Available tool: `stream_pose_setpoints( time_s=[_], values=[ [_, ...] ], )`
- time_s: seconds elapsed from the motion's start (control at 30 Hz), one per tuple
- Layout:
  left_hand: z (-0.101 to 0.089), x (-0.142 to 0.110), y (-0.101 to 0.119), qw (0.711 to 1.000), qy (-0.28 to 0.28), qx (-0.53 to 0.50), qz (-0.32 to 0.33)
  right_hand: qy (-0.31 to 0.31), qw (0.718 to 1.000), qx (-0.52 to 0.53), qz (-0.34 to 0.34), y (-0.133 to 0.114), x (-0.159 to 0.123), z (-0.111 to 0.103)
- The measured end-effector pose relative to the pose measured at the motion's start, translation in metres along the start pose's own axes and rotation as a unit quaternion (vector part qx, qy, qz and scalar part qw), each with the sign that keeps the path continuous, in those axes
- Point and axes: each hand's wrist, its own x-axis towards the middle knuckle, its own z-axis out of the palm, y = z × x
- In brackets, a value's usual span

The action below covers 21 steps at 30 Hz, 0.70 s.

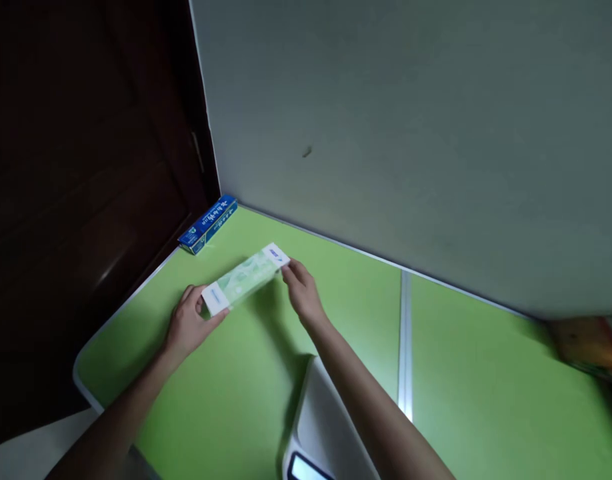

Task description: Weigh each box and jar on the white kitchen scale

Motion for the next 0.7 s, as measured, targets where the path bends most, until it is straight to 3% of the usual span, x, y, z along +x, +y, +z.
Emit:
stream_pose_setpoints(
  time_s=[0.17, 0.33, 0.43, 0.57, 0.7],
  values=[
    [0.022, 0.072, -0.011, 0.995, 0.083, 0.022, -0.048, 0.005, 0.999, -0.042, 0.004, 0.002, 0.065, 0.083],
    [0.049, 0.117, -0.017, 0.99, 0.102, -0.005, -0.095, -0.02, 0.998, -0.058, -0.011, 0.01, 0.107, 0.124],
    [0.057, 0.124, -0.021, 0.989, 0.105, -0.011, -0.108, -0.027, 0.997, -0.07, -0.024, 0.018, 0.119, 0.132],
    [0.059, 0.113, -0.028, 0.99, 0.095, -0.032, -0.102, -0.016, 0.995, -0.086, -0.04, 0.022, 0.125, 0.141],
    [0.056, 0.102, -0.046, 0.98, 0.175, -0.054, -0.077, -0.008, 0.993, -0.104, -0.048, 0.019, 0.13, 0.149]
  ],
)
